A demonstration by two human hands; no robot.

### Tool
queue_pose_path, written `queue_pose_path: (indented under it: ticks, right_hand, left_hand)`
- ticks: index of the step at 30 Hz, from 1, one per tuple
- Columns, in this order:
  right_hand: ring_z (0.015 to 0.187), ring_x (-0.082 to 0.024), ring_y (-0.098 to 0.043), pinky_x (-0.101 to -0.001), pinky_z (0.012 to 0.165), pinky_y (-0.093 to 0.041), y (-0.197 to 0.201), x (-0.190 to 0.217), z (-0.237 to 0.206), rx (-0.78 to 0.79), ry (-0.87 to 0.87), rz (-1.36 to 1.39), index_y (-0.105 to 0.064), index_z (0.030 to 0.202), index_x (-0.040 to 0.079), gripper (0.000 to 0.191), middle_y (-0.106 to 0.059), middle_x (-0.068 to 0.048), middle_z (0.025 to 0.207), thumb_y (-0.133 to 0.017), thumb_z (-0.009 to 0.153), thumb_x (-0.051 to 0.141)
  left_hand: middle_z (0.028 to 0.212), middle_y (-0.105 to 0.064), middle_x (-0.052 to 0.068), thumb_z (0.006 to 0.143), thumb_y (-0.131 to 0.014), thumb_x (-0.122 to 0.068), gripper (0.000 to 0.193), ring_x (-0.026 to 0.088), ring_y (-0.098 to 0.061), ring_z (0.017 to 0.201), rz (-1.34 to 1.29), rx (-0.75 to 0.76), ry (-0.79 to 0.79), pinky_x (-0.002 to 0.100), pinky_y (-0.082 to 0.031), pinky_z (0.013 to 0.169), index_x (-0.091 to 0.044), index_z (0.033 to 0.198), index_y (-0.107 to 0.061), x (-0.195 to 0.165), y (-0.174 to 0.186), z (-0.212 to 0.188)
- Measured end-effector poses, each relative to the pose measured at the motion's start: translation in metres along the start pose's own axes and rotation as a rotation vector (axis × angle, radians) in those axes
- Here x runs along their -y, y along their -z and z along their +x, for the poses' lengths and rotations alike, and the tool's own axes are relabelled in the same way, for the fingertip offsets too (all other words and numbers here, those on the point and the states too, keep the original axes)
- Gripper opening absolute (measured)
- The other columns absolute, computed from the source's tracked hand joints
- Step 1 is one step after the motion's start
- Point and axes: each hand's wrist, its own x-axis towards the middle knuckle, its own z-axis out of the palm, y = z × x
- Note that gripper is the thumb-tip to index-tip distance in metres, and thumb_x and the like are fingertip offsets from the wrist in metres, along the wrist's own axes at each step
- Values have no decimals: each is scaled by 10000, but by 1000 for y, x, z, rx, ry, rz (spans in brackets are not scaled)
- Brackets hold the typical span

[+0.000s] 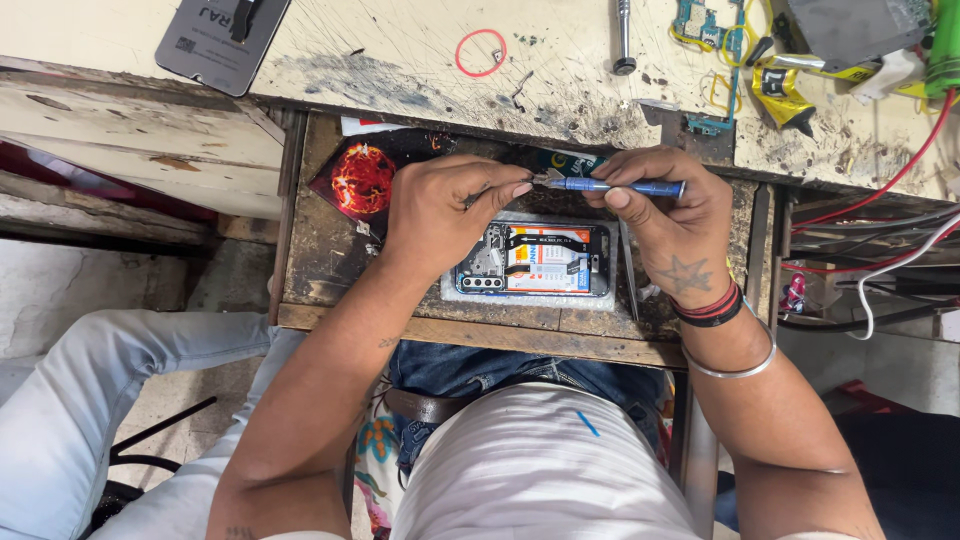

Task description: The person uses a green screwdriver to remove screws from a small electronic component, then places it on a disassembled smartphone. They then use a blue precision screwdriver to tighten screws on the smartphone's internal components.

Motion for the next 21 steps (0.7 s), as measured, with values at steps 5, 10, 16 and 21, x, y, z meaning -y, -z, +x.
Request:
queue_pose_path:
  ticks: [5, 10, 16, 21]
  right_hand:
    - [996, -178, -708, -304, 942, -605, 0, 1, 0, 32, 10, -28, -631, 1076, -37, 130, -698, -159, 1126, -737, 1015, 9]
    - [981, -172, -698, -283, 924, -588, -1, 2, 0, 51, 34, -50, -625, 1092, -37, 121, -705, -153, 1065, -727, 1035, -5]
    - [953, -165, -699, -276, 895, -596, 0, 1, -2, 31, 27, -61, -623, 1104, -34, 132, -704, -153, 1071, -735, 1043, 1]
    - [935, -167, -705, -272, 878, -601, 2, -3, -4, 15, 27, -65, -622, 1113, -36, 143, -701, -160, 1085, -739, 1054, 19]
  left_hand:
    - [947, -783, 76, 899, -830, -201, 133, 231, -773, 816, 43, 10, -25, 330, -599, 675, -107, 992, -806, 1, -1, 0]
    - [930, -786, 50, 891, -836, -213, 128, 228, -762, 802, 98, 51, -26, 343, -589, 667, -124, 981, -815, 1, -1, -1]
    - [951, -789, 44, 890, -838, -219, 141, 206, -772, 810, 66, 45, -9, 321, -599, 675, -132, 999, -815, 2, -1, -2]
    - [974, -787, 59, 853, -857, -258, 222, 230, -762, 830, 110, 81, -15, 346, -598, 710, -143, 1040, -819, 1, -1, -1]
